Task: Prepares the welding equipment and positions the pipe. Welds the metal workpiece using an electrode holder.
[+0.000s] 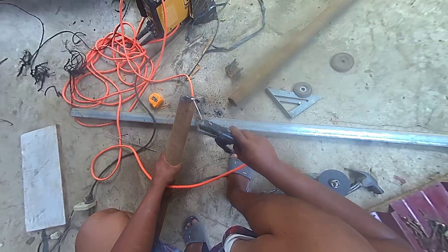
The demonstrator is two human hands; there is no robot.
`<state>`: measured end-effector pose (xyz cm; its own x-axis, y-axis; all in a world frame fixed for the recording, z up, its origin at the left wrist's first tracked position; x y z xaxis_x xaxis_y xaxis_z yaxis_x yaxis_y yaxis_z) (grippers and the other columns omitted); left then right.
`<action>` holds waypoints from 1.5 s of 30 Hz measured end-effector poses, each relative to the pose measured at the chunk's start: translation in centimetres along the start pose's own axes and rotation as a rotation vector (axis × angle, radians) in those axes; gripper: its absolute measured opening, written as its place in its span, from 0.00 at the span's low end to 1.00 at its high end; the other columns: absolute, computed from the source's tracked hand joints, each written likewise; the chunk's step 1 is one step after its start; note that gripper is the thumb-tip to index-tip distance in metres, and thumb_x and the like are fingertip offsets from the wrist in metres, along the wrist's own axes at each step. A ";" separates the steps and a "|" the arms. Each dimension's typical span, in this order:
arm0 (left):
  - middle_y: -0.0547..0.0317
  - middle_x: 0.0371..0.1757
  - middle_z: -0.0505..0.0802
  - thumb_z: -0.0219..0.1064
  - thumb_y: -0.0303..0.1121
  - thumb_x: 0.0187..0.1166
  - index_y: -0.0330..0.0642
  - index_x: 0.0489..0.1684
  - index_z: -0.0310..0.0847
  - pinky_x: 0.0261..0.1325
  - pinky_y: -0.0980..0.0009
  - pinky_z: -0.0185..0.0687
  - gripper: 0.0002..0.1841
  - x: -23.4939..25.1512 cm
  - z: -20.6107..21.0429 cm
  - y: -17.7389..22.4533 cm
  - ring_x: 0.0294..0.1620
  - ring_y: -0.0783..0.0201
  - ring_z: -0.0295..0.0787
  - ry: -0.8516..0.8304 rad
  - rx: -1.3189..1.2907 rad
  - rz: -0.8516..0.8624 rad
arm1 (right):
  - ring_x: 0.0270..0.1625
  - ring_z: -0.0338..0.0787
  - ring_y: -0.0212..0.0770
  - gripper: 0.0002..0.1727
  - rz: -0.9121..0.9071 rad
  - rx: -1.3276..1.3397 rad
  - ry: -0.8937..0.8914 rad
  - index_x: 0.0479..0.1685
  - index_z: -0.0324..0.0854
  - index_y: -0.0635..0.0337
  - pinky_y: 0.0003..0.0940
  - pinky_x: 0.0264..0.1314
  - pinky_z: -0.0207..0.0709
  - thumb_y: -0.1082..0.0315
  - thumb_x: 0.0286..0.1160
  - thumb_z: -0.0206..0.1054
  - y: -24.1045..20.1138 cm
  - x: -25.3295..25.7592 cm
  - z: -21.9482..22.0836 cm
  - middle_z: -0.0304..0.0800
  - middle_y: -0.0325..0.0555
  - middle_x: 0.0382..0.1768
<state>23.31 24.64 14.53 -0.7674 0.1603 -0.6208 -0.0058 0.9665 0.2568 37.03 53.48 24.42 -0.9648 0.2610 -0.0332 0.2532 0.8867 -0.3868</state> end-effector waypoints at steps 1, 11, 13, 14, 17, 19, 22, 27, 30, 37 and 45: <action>0.43 0.58 0.92 0.83 0.49 0.60 0.39 0.75 0.73 0.69 0.43 0.81 0.42 0.0 0.0 0.0 0.63 0.48 0.90 -0.004 -0.002 0.000 | 0.32 0.91 0.59 0.26 -0.013 -0.013 0.013 0.77 0.78 0.54 0.53 0.28 0.83 0.70 0.77 0.65 0.0 0.0 0.2 0.87 0.57 0.36; 0.43 0.60 0.92 0.84 0.49 0.60 0.39 0.76 0.73 0.70 0.43 0.80 0.42 0.2 0.0 -0.1 0.65 0.47 0.89 -0.008 -0.009 -0.005 | 0.36 0.91 0.51 0.29 0.234 0.427 -0.133 0.81 0.71 0.54 0.56 0.40 0.84 0.67 0.78 0.65 2.2 0.2 0.9 0.91 0.52 0.37; 0.45 0.59 0.92 0.83 0.50 0.60 0.40 0.76 0.74 0.70 0.43 0.81 0.42 0.1 0.0 -0.1 0.64 0.48 0.90 -0.003 -0.003 0.005 | 0.32 0.88 0.45 0.31 0.325 0.577 -0.162 0.82 0.67 0.52 0.51 0.39 0.83 0.65 0.78 0.66 2.9 0.1 1.2 0.87 0.48 0.31; 0.44 0.59 0.92 0.83 0.50 0.60 0.39 0.75 0.73 0.70 0.43 0.81 0.42 0.1 0.0 -0.1 0.64 0.48 0.90 -0.003 -0.001 0.008 | 0.31 0.88 0.44 0.31 0.326 0.580 -0.156 0.82 0.67 0.52 0.49 0.38 0.83 0.65 0.78 0.66 3.0 0.0 1.2 0.86 0.47 0.31; 0.42 0.62 0.92 0.84 0.49 0.59 0.37 0.77 0.73 0.72 0.43 0.80 0.44 0.1 0.0 0.0 0.67 0.47 0.89 0.007 -0.003 0.014 | 0.38 0.92 0.54 0.28 0.250 0.358 -0.185 0.79 0.72 0.54 0.59 0.43 0.84 0.66 0.77 0.67 2.6 0.2 1.2 0.91 0.53 0.37; 0.36 0.66 0.89 0.85 0.48 0.63 0.34 0.81 0.71 0.75 0.42 0.78 0.45 0.0 0.2 -0.1 0.70 0.43 0.86 -0.020 -0.009 -0.006 | 0.48 0.94 0.63 0.25 0.179 0.202 -0.215 0.76 0.76 0.56 0.66 0.50 0.82 0.66 0.80 0.66 1.9 -0.1 1.2 0.93 0.60 0.49; 0.36 0.65 0.90 0.83 0.51 0.62 0.36 0.81 0.70 0.73 0.39 0.79 0.46 -0.2 0.0 0.1 0.69 0.41 0.87 -0.020 0.017 -0.010 | 0.44 0.95 0.63 0.28 0.033 0.215 -0.006 0.76 0.79 0.60 0.66 0.44 0.86 0.69 0.72 0.71 1.4 -0.3 0.7 0.93 0.60 0.51; 0.38 0.69 0.88 0.84 0.50 0.60 0.37 0.84 0.68 0.76 0.40 0.77 0.49 0.0 0.0 0.1 0.72 0.43 0.86 -0.006 -0.001 0.005 | 0.38 0.94 0.63 0.27 0.004 0.181 0.012 0.75 0.79 0.60 0.63 0.36 0.86 0.71 0.72 0.69 1.5 0.3 0.6 0.92 0.61 0.46; 0.38 0.68 0.89 0.85 0.50 0.60 0.37 0.85 0.67 0.76 0.41 0.78 0.50 -0.1 0.1 0.1 0.71 0.44 0.86 -0.006 0.005 -0.009 | 0.37 0.93 0.63 0.25 -0.035 0.143 0.054 0.72 0.81 0.60 0.62 0.35 0.85 0.71 0.73 0.68 1.3 0.4 0.7 0.91 0.61 0.42; 0.40 0.63 0.91 0.84 0.49 0.60 0.38 0.80 0.71 0.72 0.40 0.80 0.46 -0.4 0.2 0.2 0.67 0.45 0.89 -0.013 -0.007 -0.019 | 0.34 0.92 0.62 0.22 -0.057 0.082 0.079 0.70 0.81 0.58 0.59 0.32 0.84 0.70 0.74 0.68 1.5 0.6 1.0 0.89 0.59 0.37; 0.30 0.70 0.86 0.88 0.48 0.59 0.28 0.83 0.67 0.77 0.43 0.76 0.52 -0.2 0.5 -0.4 0.73 0.39 0.84 -0.005 0.010 -0.042 | 0.48 0.94 0.63 0.15 0.083 0.003 -0.213 0.62 0.85 0.56 0.63 0.46 0.85 0.62 0.84 0.61 2.2 0.0 2.3 0.93 0.59 0.50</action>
Point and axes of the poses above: each hand's wrist, its own x-axis towards the middle knuckle, its own z-axis out of the palm, y = z × x, the point moved 8 cm from there along x, towards the middle knuckle
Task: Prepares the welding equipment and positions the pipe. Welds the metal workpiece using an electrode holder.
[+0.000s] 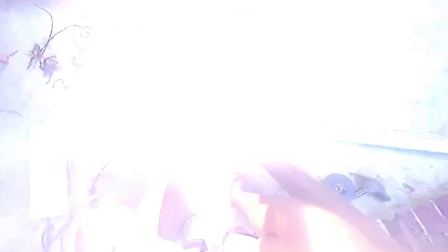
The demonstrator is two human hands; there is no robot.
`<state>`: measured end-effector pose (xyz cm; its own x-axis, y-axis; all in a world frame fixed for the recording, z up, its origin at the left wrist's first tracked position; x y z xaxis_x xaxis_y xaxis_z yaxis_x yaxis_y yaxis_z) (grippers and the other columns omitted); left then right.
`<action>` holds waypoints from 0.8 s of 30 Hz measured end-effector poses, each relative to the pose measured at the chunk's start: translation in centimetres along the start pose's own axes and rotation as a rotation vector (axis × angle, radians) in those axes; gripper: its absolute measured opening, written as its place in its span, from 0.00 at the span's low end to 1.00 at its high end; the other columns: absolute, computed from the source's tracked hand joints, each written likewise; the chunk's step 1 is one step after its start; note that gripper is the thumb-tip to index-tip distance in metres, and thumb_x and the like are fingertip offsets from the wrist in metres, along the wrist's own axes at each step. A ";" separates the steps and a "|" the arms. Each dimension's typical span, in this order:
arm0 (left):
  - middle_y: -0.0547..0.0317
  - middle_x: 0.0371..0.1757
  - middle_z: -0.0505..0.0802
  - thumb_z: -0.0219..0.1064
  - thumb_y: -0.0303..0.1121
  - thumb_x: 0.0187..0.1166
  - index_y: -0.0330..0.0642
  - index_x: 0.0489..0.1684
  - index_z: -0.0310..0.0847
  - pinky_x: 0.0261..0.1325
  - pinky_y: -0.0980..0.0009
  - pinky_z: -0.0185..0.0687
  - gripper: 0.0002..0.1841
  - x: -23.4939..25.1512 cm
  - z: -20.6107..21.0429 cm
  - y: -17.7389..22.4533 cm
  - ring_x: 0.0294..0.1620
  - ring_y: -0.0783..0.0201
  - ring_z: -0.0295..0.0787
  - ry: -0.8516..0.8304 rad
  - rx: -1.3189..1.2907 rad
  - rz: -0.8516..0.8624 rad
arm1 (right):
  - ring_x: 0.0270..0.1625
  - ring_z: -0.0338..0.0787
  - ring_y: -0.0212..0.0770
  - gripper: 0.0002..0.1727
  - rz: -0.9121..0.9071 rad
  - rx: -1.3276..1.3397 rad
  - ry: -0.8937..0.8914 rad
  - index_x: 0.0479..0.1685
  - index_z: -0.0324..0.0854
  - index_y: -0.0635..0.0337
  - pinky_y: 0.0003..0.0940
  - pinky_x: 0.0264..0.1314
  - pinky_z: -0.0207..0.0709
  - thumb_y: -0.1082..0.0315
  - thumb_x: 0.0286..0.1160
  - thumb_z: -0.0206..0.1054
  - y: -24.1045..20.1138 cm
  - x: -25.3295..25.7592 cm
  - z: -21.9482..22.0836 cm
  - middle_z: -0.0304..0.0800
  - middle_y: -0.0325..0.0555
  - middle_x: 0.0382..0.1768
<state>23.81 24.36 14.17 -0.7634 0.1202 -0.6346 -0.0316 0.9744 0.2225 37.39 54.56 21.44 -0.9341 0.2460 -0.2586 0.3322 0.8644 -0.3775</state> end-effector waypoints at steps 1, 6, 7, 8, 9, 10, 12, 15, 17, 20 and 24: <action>0.30 0.70 0.86 0.88 0.47 0.60 0.28 0.83 0.66 0.77 0.43 0.77 0.51 -0.1 0.0 0.0 0.72 0.38 0.84 -0.007 0.001 -0.013 | 0.48 0.94 0.63 0.16 -0.022 0.004 0.035 0.63 0.85 0.55 0.62 0.46 0.86 0.62 0.84 0.61 0.0 -0.1 -0.1 0.93 0.59 0.50; 0.32 0.67 0.88 0.84 0.44 0.63 0.26 0.76 0.74 0.78 0.47 0.76 0.43 -1.0 -0.6 1.1 0.72 0.43 0.85 0.001 -0.056 0.055 | 0.61 0.90 0.64 0.27 0.063 0.075 -0.038 0.85 0.73 0.47 0.65 0.60 0.81 0.60 0.86 0.61 0.2 0.1 -0.3 0.89 0.60 0.61; 0.32 0.66 0.89 0.84 0.44 0.63 0.26 0.76 0.74 0.77 0.47 0.77 0.43 -1.0 -0.7 1.1 0.71 0.43 0.86 0.003 -0.068 0.055 | 0.58 0.91 0.64 0.26 0.047 0.069 -0.011 0.82 0.75 0.49 0.65 0.56 0.83 0.61 0.85 0.62 0.2 0.1 -0.3 0.90 0.60 0.59; 0.33 0.65 0.89 0.85 0.44 0.62 0.27 0.76 0.74 0.77 0.46 0.78 0.43 -1.0 -0.7 1.0 0.70 0.44 0.87 0.014 -0.086 0.064 | 0.53 0.93 0.65 0.26 0.009 0.067 0.053 0.80 0.78 0.51 0.65 0.51 0.84 0.62 0.82 0.66 0.3 0.2 -0.3 0.91 0.61 0.54; 0.33 0.67 0.89 0.85 0.44 0.61 0.27 0.78 0.72 0.78 0.46 0.77 0.45 -0.9 -0.7 1.0 0.72 0.44 0.86 0.018 -0.098 0.067 | 0.52 0.93 0.65 0.26 -0.009 0.072 0.076 0.80 0.78 0.52 0.65 0.50 0.85 0.63 0.81 0.67 0.4 0.1 -0.3 0.92 0.61 0.54; 0.32 0.70 0.86 0.85 0.44 0.63 0.28 0.81 0.69 0.79 0.45 0.75 0.46 -0.8 -0.7 0.9 0.75 0.43 0.83 0.003 -0.097 0.058 | 0.51 0.94 0.65 0.26 -0.009 0.081 0.085 0.79 0.78 0.53 0.65 0.50 0.85 0.63 0.82 0.66 0.4 0.0 -0.4 0.93 0.61 0.53; 0.33 0.75 0.83 0.84 0.44 0.65 0.31 0.86 0.63 0.82 0.46 0.73 0.49 -0.6 -0.8 0.6 0.79 0.44 0.79 -0.019 -0.088 0.059 | 0.47 0.94 0.63 0.25 -0.049 0.152 0.171 0.78 0.79 0.55 0.63 0.46 0.87 0.66 0.80 0.68 0.6 -0.2 -0.7 0.92 0.61 0.49; 0.35 0.73 0.85 0.84 0.46 0.65 0.33 0.86 0.64 0.80 0.45 0.75 0.48 -0.3 -1.1 0.3 0.76 0.44 0.82 -0.028 -0.057 0.031 | 0.43 0.94 0.63 0.26 -0.039 0.159 0.168 0.77 0.79 0.55 0.63 0.42 0.86 0.68 0.78 0.69 0.6 0.0 -1.1 0.91 0.60 0.47; 0.36 0.68 0.88 0.85 0.47 0.62 0.34 0.83 0.68 0.76 0.42 0.78 0.47 0.1 -1.3 0.1 0.71 0.43 0.86 -0.021 -0.048 0.022 | 0.44 0.93 0.64 0.26 -0.013 0.141 0.123 0.77 0.78 0.54 0.64 0.42 0.86 0.69 0.77 0.69 0.6 0.4 -0.9 0.91 0.60 0.48; 0.35 0.68 0.88 0.85 0.47 0.62 0.35 0.84 0.67 0.76 0.39 0.77 0.48 0.3 -1.3 0.0 0.71 0.41 0.86 -0.026 -0.044 0.016 | 0.41 0.93 0.65 0.24 -0.044 0.120 0.183 0.73 0.80 0.55 0.65 0.38 0.85 0.70 0.75 0.69 0.0 0.6 -1.1 0.90 0.61 0.43; 0.40 0.63 0.91 0.84 0.48 0.59 0.37 0.79 0.71 0.72 0.41 0.80 0.45 1.0 -1.0 -0.4 0.67 0.45 0.88 -0.022 -0.034 0.042 | 0.33 0.92 0.61 0.23 -0.154 0.080 0.310 0.69 0.82 0.58 0.59 0.30 0.84 0.72 0.71 0.69 -0.7 1.0 -1.5 0.88 0.58 0.36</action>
Point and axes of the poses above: each hand's wrist, its own x-axis towards the middle knuckle, its own z-axis out of the palm, y = z × x, the point moved 8 cm from there along x, towards the middle knuckle
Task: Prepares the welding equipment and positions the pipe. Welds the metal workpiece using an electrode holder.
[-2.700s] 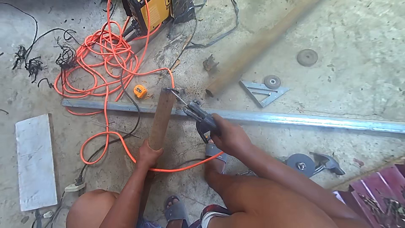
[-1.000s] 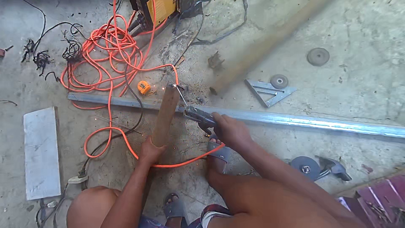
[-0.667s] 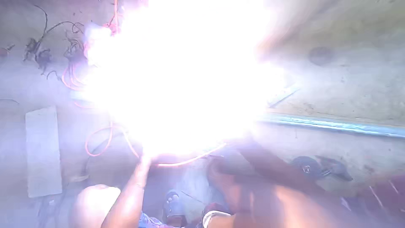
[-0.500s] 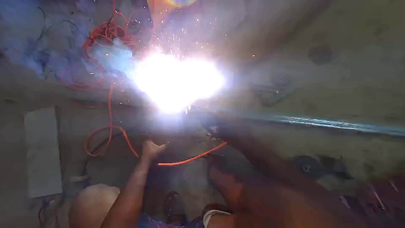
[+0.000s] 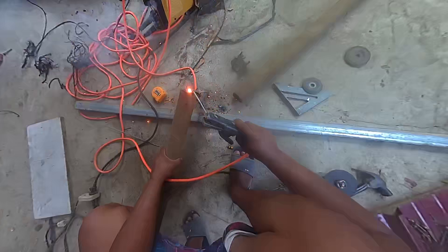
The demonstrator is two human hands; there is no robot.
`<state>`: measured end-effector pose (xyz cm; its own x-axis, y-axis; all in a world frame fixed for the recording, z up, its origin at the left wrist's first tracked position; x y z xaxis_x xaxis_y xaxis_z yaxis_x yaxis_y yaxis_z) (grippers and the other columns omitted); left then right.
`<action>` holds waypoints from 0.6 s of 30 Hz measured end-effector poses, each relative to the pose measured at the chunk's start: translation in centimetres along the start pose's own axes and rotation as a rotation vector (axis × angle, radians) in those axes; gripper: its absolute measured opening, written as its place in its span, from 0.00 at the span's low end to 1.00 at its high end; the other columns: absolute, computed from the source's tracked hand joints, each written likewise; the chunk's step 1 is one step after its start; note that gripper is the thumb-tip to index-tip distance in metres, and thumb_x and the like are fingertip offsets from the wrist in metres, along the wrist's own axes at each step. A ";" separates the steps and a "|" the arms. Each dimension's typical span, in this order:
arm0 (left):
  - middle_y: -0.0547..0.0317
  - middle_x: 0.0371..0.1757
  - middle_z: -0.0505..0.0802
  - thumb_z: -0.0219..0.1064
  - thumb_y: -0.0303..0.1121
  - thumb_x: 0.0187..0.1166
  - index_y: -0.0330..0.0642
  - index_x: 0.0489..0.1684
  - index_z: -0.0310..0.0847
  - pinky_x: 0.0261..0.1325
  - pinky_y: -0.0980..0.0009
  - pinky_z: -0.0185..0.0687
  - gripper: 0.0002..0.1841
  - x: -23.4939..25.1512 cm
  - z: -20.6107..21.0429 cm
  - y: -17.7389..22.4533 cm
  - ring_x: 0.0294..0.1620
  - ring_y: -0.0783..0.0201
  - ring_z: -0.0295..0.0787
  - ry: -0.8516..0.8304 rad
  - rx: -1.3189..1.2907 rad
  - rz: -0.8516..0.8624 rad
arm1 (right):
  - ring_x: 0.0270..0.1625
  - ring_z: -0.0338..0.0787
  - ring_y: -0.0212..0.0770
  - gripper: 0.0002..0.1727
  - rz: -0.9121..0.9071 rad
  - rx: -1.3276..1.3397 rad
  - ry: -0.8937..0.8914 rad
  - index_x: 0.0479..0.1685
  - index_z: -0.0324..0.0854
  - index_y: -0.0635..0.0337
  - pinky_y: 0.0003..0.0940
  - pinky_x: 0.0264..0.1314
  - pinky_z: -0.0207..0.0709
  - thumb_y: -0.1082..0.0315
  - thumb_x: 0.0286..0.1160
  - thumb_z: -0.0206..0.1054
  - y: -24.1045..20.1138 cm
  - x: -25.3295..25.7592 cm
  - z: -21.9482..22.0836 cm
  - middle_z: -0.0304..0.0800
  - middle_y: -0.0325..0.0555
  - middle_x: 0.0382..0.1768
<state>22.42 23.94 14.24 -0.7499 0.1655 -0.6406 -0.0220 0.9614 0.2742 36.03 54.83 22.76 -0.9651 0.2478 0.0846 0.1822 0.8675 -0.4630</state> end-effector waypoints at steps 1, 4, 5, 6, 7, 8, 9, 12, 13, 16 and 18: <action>0.41 0.62 0.91 0.84 0.48 0.59 0.38 0.78 0.71 0.72 0.42 0.80 0.44 0.1 0.0 -0.1 0.67 0.46 0.89 -0.002 -0.008 0.003 | 0.32 0.91 0.60 0.23 -0.023 -0.009 0.016 0.68 0.82 0.59 0.58 0.28 0.84 0.72 0.71 0.69 -0.1 0.1 0.1 0.88 0.57 0.35; 0.42 0.62 0.91 0.85 0.47 0.58 0.39 0.77 0.73 0.72 0.41 0.80 0.43 0.1 0.0 -0.2 0.66 0.47 0.89 -0.002 -0.024 -0.002 | 0.33 0.92 0.61 0.23 -0.019 -0.008 -0.007 0.68 0.82 0.58 0.58 0.29 0.84 0.72 0.72 0.70 -0.1 0.3 0.4 0.88 0.58 0.36; 0.42 0.62 0.91 0.84 0.47 0.58 0.39 0.77 0.73 0.72 0.41 0.80 0.43 0.1 0.0 -0.1 0.66 0.47 0.89 -0.002 -0.022 -0.001 | 0.32 0.92 0.61 0.23 -0.020 -0.005 -0.006 0.68 0.82 0.57 0.58 0.29 0.84 0.72 0.72 0.70 -0.1 0.3 0.4 0.88 0.58 0.35; 0.41 0.62 0.91 0.84 0.47 0.59 0.38 0.77 0.73 0.72 0.42 0.80 0.43 0.1 -0.1 0.0 0.66 0.47 0.89 -0.004 -0.020 0.003 | 0.33 0.92 0.61 0.23 -0.018 -0.003 -0.017 0.69 0.82 0.58 0.59 0.30 0.84 0.72 0.72 0.69 -0.1 0.4 0.5 0.88 0.58 0.36; 0.39 0.63 0.91 0.84 0.47 0.60 0.36 0.77 0.73 0.73 0.42 0.79 0.43 -0.1 -0.1 0.2 0.68 0.46 0.88 -0.006 -0.022 0.005 | 0.38 0.93 0.62 0.23 0.006 -0.001 -0.068 0.71 0.81 0.57 0.60 0.35 0.85 0.71 0.73 0.69 -0.2 0.4 0.7 0.90 0.59 0.40; 0.36 0.65 0.90 0.85 0.45 0.61 0.32 0.78 0.73 0.75 0.43 0.78 0.44 -0.3 -0.3 0.4 0.70 0.44 0.87 -0.001 -0.038 0.010 | 0.45 0.94 0.64 0.25 0.048 0.007 -0.154 0.75 0.80 0.56 0.63 0.44 0.85 0.70 0.76 0.69 -0.2 0.4 0.9 0.92 0.60 0.46; 0.35 0.66 0.89 0.85 0.44 0.61 0.30 0.78 0.72 0.77 0.45 0.77 0.44 -0.5 -0.3 0.6 0.71 0.44 0.86 -0.001 -0.050 0.016 | 0.50 0.93 0.65 0.26 0.070 0.003 -0.217 0.78 0.78 0.55 0.65 0.50 0.84 0.68 0.78 0.69 -0.1 0.4 1.2 0.92 0.61 0.51; 0.34 0.68 0.88 0.85 0.43 0.62 0.30 0.81 0.69 0.78 0.47 0.77 0.46 -0.6 -0.3 0.5 0.72 0.44 0.85 -0.008 -0.041 0.000 | 0.57 0.92 0.65 0.27 0.044 -0.020 -0.230 0.82 0.75 0.52 0.64 0.56 0.83 0.63 0.82 0.65 0.4 0.2 2.1 0.90 0.62 0.58; 0.34 0.68 0.88 0.85 0.43 0.62 0.30 0.81 0.70 0.77 0.47 0.78 0.45 -0.6 -0.3 0.6 0.72 0.45 0.86 0.000 -0.055 0.007 | 0.56 0.92 0.65 0.29 0.049 -0.015 -0.226 0.82 0.75 0.52 0.65 0.55 0.84 0.65 0.79 0.67 0.4 0.3 1.9 0.91 0.62 0.57; 0.33 0.69 0.87 0.85 0.42 0.62 0.28 0.80 0.69 0.79 0.48 0.76 0.46 -0.5 -0.4 0.5 0.73 0.44 0.84 0.010 -0.084 0.037 | 0.49 0.93 0.66 0.23 0.143 0.020 -0.259 0.72 0.81 0.55 0.66 0.48 0.83 0.68 0.76 0.71 -0.1 0.3 0.8 0.92 0.62 0.49; 0.29 0.74 0.83 0.84 0.46 0.65 0.29 0.86 0.63 0.82 0.42 0.72 0.50 -0.4 -0.4 0.4 0.78 0.39 0.80 -0.027 -0.024 -0.004 | 0.44 0.93 0.64 0.26 0.030 0.046 -0.109 0.73 0.81 0.59 0.63 0.42 0.86 0.71 0.73 0.71 -0.5 0.3 0.1 0.92 0.61 0.45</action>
Point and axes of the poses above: each hand's wrist, its own x-axis towards the middle knuckle, its own z-axis out of the palm, y = z × x, the point moved 8 cm from there along x, towards the middle knuckle
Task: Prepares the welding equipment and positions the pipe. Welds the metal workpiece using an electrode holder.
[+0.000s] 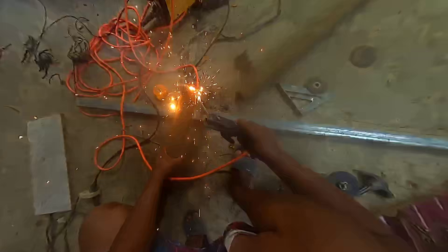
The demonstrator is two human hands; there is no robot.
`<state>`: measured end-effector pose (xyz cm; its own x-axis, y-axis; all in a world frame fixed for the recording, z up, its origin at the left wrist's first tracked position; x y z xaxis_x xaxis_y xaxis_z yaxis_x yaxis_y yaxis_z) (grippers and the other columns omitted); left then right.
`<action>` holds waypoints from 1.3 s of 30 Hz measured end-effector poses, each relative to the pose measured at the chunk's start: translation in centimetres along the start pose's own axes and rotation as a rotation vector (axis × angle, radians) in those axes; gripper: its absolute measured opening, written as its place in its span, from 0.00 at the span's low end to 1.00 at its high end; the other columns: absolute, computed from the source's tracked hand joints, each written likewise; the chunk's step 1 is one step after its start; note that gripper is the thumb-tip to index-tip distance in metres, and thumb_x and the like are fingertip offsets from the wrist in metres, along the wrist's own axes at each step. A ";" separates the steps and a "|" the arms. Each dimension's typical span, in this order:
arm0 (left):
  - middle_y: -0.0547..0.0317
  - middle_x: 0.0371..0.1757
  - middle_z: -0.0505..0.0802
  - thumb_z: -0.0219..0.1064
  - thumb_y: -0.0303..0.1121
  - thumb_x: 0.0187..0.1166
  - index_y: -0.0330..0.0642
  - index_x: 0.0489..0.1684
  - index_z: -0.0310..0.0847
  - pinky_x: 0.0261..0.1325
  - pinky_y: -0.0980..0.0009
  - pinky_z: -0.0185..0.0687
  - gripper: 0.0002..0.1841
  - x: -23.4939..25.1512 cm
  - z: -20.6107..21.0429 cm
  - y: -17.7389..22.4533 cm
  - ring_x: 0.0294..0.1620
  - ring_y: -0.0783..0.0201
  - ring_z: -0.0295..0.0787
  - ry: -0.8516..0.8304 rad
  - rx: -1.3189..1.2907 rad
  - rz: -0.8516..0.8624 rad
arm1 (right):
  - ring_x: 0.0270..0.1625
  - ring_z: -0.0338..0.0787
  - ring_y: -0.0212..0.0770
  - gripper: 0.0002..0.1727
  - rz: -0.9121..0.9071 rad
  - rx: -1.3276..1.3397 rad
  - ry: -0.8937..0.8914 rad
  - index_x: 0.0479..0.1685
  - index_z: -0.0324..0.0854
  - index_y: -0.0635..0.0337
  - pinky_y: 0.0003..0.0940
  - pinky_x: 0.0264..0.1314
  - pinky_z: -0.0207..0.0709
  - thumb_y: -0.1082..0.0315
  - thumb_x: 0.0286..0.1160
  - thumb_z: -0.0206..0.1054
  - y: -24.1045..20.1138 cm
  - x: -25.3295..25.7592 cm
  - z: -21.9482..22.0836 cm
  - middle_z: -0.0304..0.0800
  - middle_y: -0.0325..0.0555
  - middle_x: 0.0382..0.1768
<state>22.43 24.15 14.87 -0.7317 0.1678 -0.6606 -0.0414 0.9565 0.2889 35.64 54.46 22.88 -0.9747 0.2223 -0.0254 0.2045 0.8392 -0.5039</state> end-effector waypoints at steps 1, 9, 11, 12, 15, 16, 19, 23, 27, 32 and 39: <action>0.30 0.74 0.83 0.84 0.47 0.65 0.30 0.86 0.63 0.81 0.41 0.72 0.50 0.1 0.1 -0.2 0.77 0.39 0.80 -0.002 0.012 -0.010 | 0.43 0.93 0.64 0.26 -0.023 0.008 0.036 0.73 0.81 0.60 0.63 0.41 0.86 0.72 0.72 0.71 0.0 0.0 -0.2 0.92 0.62 0.44; 0.33 0.69 0.87 0.85 0.48 0.61 0.33 0.83 0.67 0.78 0.40 0.75 0.49 0.1 0.0 -0.1 0.73 0.41 0.84 0.018 0.024 -0.005 | 0.38 0.93 0.64 0.25 0.025 -0.037 0.029 0.72 0.81 0.57 0.63 0.35 0.85 0.71 0.73 0.71 0.7 0.4 0.6 0.90 0.60 0.41; 0.36 0.66 0.89 0.85 0.47 0.61 0.34 0.81 0.70 0.76 0.41 0.77 0.46 0.3 0.0 -0.2 0.70 0.43 0.86 0.023 0.006 0.012 | 0.36 0.92 0.63 0.23 -0.010 -0.038 0.053 0.70 0.81 0.58 0.61 0.33 0.84 0.72 0.73 0.70 0.6 0.5 0.6 0.89 0.59 0.38; 0.38 0.64 0.90 0.85 0.47 0.60 0.35 0.78 0.71 0.74 0.42 0.79 0.45 0.5 0.1 -0.3 0.69 0.45 0.87 0.022 -0.001 0.016 | 0.34 0.91 0.63 0.23 -0.039 -0.041 0.073 0.70 0.81 0.59 0.59 0.31 0.83 0.72 0.72 0.69 0.6 0.6 0.6 0.88 0.59 0.36; 0.40 0.62 0.91 0.85 0.46 0.60 0.36 0.77 0.72 0.73 0.43 0.80 0.43 0.5 0.1 -0.4 0.67 0.47 0.88 0.017 -0.005 0.011 | 0.33 0.91 0.62 0.23 -0.063 -0.060 0.101 0.69 0.81 0.60 0.58 0.29 0.83 0.73 0.72 0.69 0.5 0.6 0.6 0.88 0.59 0.35; 0.40 0.62 0.91 0.85 0.46 0.60 0.36 0.76 0.72 0.73 0.43 0.79 0.43 0.6 0.1 -0.3 0.67 0.47 0.88 0.016 -0.007 0.014 | 0.33 0.91 0.62 0.23 -0.065 -0.062 0.106 0.69 0.81 0.60 0.59 0.29 0.83 0.73 0.72 0.69 0.4 0.6 0.6 0.88 0.59 0.35; 0.40 0.63 0.90 0.85 0.47 0.60 0.36 0.77 0.73 0.74 0.43 0.78 0.43 0.5 0.1 -0.3 0.68 0.46 0.88 0.018 0.006 0.015 | 0.32 0.91 0.61 0.22 -0.077 -0.067 0.128 0.68 0.82 0.61 0.58 0.29 0.83 0.74 0.72 0.69 0.3 0.5 0.5 0.88 0.58 0.34; 0.40 0.63 0.91 0.84 0.47 0.60 0.36 0.77 0.73 0.74 0.43 0.79 0.43 0.6 0.2 -0.3 0.67 0.46 0.88 0.019 0.011 0.015 | 0.34 0.91 0.62 0.22 -0.067 -0.066 0.100 0.69 0.81 0.60 0.58 0.31 0.84 0.73 0.72 0.69 0.6 0.6 0.7 0.88 0.59 0.35; 0.37 0.67 0.89 0.85 0.46 0.59 0.33 0.80 0.71 0.77 0.45 0.78 0.46 0.2 0.1 -0.1 0.71 0.46 0.86 0.033 -0.035 0.026 | 0.48 0.94 0.65 0.25 -0.003 -0.045 -0.008 0.74 0.82 0.57 0.63 0.47 0.85 0.71 0.76 0.70 0.4 0.4 0.7 0.92 0.62 0.48; 0.36 0.67 0.89 0.85 0.45 0.61 0.32 0.83 0.68 0.78 0.46 0.78 0.47 0.1 0.2 -0.1 0.71 0.46 0.86 0.026 -0.053 0.020 | 0.48 0.93 0.63 0.28 0.015 -0.064 -0.055 0.77 0.79 0.53 0.63 0.47 0.86 0.69 0.75 0.71 1.1 0.7 1.4 0.91 0.60 0.48; 0.33 0.70 0.87 0.84 0.49 0.64 0.33 0.86 0.64 0.77 0.40 0.75 0.50 0.2 -0.1 -0.3 0.74 0.40 0.84 -0.005 0.023 -0.016 | 0.41 0.92 0.64 0.26 0.012 0.015 0.003 0.76 0.80 0.55 0.63 0.39 0.85 0.70 0.75 0.70 1.1 0.4 0.9 0.90 0.61 0.44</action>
<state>22.26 23.88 14.71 -0.7278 0.1540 -0.6682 -0.0367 0.9643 0.2622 35.39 55.07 21.54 -0.9719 0.2337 -0.0294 0.2150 0.8289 -0.5165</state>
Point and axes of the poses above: each hand's wrist, its own x-axis towards the middle knuckle, its own z-axis out of the palm, y = z × x, the point moved 8 cm from there along x, towards the middle knuckle
